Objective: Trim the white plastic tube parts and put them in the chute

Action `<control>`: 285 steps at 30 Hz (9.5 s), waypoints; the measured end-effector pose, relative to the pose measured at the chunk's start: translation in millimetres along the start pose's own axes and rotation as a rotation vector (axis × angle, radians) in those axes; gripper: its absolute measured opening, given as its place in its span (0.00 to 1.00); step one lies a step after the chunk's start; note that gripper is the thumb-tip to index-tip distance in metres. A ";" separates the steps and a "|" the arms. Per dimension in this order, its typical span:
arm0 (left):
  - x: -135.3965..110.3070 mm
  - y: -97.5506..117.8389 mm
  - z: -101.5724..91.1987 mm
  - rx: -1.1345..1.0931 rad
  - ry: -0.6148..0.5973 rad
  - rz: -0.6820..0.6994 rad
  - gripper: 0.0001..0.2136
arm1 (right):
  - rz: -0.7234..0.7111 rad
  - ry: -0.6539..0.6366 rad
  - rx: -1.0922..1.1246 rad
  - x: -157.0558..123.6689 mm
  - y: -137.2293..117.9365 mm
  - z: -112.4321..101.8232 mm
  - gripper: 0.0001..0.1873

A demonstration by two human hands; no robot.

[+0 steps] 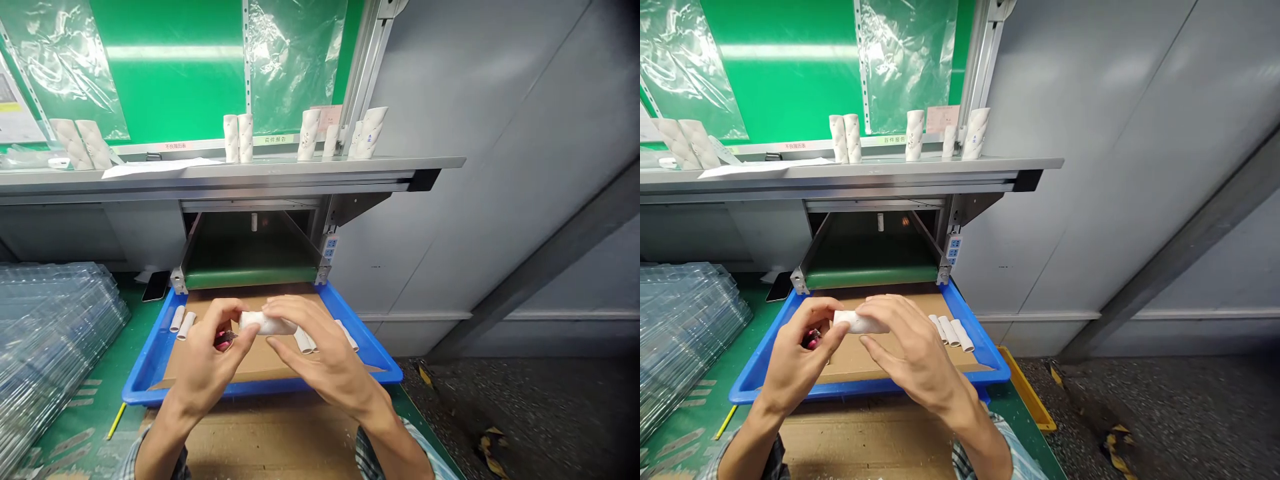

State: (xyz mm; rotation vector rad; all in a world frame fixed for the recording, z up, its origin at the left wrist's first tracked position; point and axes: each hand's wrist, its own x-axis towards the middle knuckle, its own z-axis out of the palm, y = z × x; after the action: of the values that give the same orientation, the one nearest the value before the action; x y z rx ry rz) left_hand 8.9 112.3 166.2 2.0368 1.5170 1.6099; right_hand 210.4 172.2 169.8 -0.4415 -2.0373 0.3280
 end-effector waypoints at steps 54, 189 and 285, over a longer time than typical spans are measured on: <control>-4.3 10.8 -11.4 0.612 -0.071 0.303 0.24 | -0.044 -0.103 0.088 0.0 11.3 3.4 0.23; -15.9 24.2 -8.4 0.301 0.063 0.359 0.14 | -0.177 0.255 -0.042 -6.0 7.7 17.8 0.18; -3.7 12.0 -15.4 -0.065 -0.102 -0.027 0.09 | -0.171 0.115 0.005 -3.8 3.3 29.2 0.34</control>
State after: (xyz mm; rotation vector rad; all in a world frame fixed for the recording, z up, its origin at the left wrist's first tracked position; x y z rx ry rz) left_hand 4.4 96.9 177.8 2.0223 1.4326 1.5010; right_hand 187.1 172.1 151.6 -0.2742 -1.9456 0.1982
